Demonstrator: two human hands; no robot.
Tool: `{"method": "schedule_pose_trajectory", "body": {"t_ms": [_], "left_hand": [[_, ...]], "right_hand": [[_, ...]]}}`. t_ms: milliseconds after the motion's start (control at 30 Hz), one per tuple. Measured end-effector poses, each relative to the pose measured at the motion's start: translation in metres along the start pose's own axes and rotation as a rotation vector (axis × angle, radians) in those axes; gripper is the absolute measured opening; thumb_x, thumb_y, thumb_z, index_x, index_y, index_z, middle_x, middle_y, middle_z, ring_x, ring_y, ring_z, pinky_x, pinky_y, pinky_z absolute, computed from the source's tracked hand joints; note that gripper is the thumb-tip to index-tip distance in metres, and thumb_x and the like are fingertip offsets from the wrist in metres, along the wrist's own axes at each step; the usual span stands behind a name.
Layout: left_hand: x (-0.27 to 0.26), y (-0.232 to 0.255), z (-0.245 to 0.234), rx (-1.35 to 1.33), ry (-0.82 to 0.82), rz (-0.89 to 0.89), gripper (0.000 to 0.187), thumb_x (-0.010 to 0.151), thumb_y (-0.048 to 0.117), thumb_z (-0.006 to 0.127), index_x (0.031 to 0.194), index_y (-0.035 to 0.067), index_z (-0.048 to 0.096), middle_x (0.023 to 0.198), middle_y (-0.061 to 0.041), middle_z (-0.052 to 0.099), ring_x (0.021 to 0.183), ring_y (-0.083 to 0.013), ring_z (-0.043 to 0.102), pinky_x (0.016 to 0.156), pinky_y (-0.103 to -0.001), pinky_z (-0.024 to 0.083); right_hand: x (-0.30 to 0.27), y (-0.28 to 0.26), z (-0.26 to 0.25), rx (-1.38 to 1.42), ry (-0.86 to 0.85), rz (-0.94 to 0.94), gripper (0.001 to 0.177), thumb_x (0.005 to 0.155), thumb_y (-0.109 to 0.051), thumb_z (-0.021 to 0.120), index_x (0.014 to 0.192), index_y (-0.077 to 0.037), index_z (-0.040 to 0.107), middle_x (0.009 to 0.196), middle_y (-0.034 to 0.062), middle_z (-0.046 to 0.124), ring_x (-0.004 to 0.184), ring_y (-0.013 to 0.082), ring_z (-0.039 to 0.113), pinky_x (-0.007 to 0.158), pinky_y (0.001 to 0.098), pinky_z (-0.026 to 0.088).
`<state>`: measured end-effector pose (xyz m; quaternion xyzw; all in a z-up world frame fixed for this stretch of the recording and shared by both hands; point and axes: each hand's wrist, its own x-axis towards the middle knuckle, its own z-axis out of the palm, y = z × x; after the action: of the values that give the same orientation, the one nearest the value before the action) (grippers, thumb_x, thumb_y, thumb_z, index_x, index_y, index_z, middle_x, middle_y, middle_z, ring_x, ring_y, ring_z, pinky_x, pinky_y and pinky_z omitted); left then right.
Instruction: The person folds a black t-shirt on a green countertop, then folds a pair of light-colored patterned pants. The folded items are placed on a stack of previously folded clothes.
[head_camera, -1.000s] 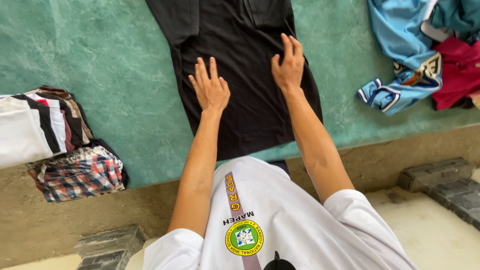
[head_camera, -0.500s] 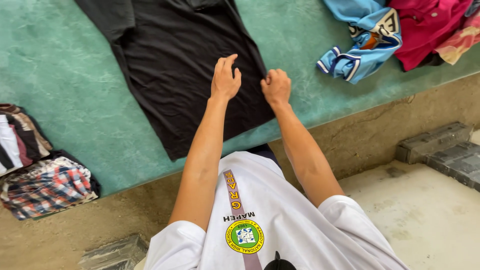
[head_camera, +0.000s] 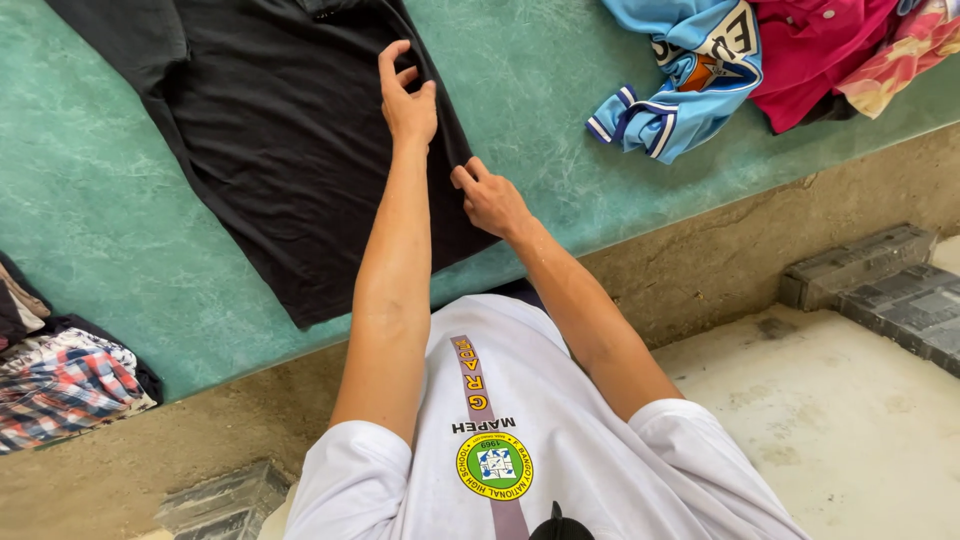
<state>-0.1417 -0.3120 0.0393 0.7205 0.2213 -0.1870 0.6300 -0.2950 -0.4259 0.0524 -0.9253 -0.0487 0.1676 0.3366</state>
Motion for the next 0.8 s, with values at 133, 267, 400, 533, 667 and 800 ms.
{"method": "schedule_pose_trajectory", "body": {"t_ms": [133, 267, 400, 533, 667, 800], "left_hand": [[0.021, -0.038, -0.013, 0.130, 0.062, 0.080, 0.056, 0.090, -0.012, 0.053, 0.130, 0.027, 0.057, 0.125, -0.008, 0.071, 0.092, -0.0138, 0.076, 0.078, -0.030, 0.062], [0.022, -0.039, -0.031, 0.233, 0.061, 0.119, 0.052, 0.088, -0.015, 0.048, 0.118, 0.019, 0.075, 0.097, -0.006, 0.073, 0.070, -0.0095, 0.064, 0.070, -0.027, 0.058], [0.006, -0.014, -0.042, 0.242, 0.005, -0.052, 0.053, 0.087, -0.009, 0.049, 0.126, 0.018, 0.073, 0.070, 0.003, 0.069, 0.054, -0.0034, 0.055, 0.061, -0.025, 0.055], [0.011, -0.027, -0.051, 0.141, -0.109, -0.027, 0.055, 0.089, -0.009, 0.052, 0.135, 0.015, 0.068, 0.076, -0.004, 0.066, 0.053, -0.0055, 0.045, 0.055, -0.027, 0.044], [0.015, -0.029, -0.056, 0.077, -0.178, 0.015, 0.046, 0.091, -0.005, 0.058, 0.133, 0.011, 0.069, 0.113, -0.001, 0.070, 0.066, -0.0022, 0.057, 0.062, -0.023, 0.054], [0.018, -0.032, -0.056, 0.097, -0.169, -0.008, 0.041, 0.095, 0.001, 0.060, 0.133, 0.011, 0.068, 0.131, -0.004, 0.069, 0.074, -0.0072, 0.063, 0.070, -0.027, 0.060]], "right_hand": [[-0.004, -0.011, -0.012, 0.143, -0.103, 0.046, 0.041, 0.077, 0.008, 0.061, 0.113, -0.009, 0.052, 0.109, 0.0108, 0.057, 0.085, 0.0414, 0.063, 0.072, 0.0502, 0.053], [0.004, -0.017, -0.009, 0.183, -0.216, 0.025, 0.040, 0.073, 0.008, 0.062, 0.107, -0.010, 0.052, 0.106, 0.0118, 0.058, 0.089, 0.0426, 0.063, 0.073, 0.0494, 0.053], [0.018, -0.016, 0.004, 0.165, -0.285, 0.065, 0.046, 0.064, 0.007, 0.067, 0.105, -0.008, 0.053, 0.106, 0.0125, 0.064, 0.095, 0.0419, 0.064, 0.076, 0.0482, 0.054], [0.027, -0.008, 0.019, 0.125, -0.317, 0.055, 0.038, 0.064, 0.003, 0.071, 0.096, -0.006, 0.054, 0.095, 0.0129, 0.069, 0.094, 0.0396, 0.066, 0.078, 0.0481, 0.055], [0.031, -0.038, -0.018, -0.031, -0.414, 0.282, 0.026, 0.073, -0.017, 0.079, 0.091, -0.003, 0.066, 0.087, 0.0174, 0.071, 0.087, 0.0387, 0.069, 0.077, 0.0475, 0.057], [0.038, -0.076, -0.068, -0.148, -0.670, 0.633, 0.054, 0.087, -0.051, 0.080, 0.093, 0.002, 0.074, 0.082, 0.0152, 0.076, 0.068, 0.0262, 0.076, 0.071, 0.0382, 0.063]]}}
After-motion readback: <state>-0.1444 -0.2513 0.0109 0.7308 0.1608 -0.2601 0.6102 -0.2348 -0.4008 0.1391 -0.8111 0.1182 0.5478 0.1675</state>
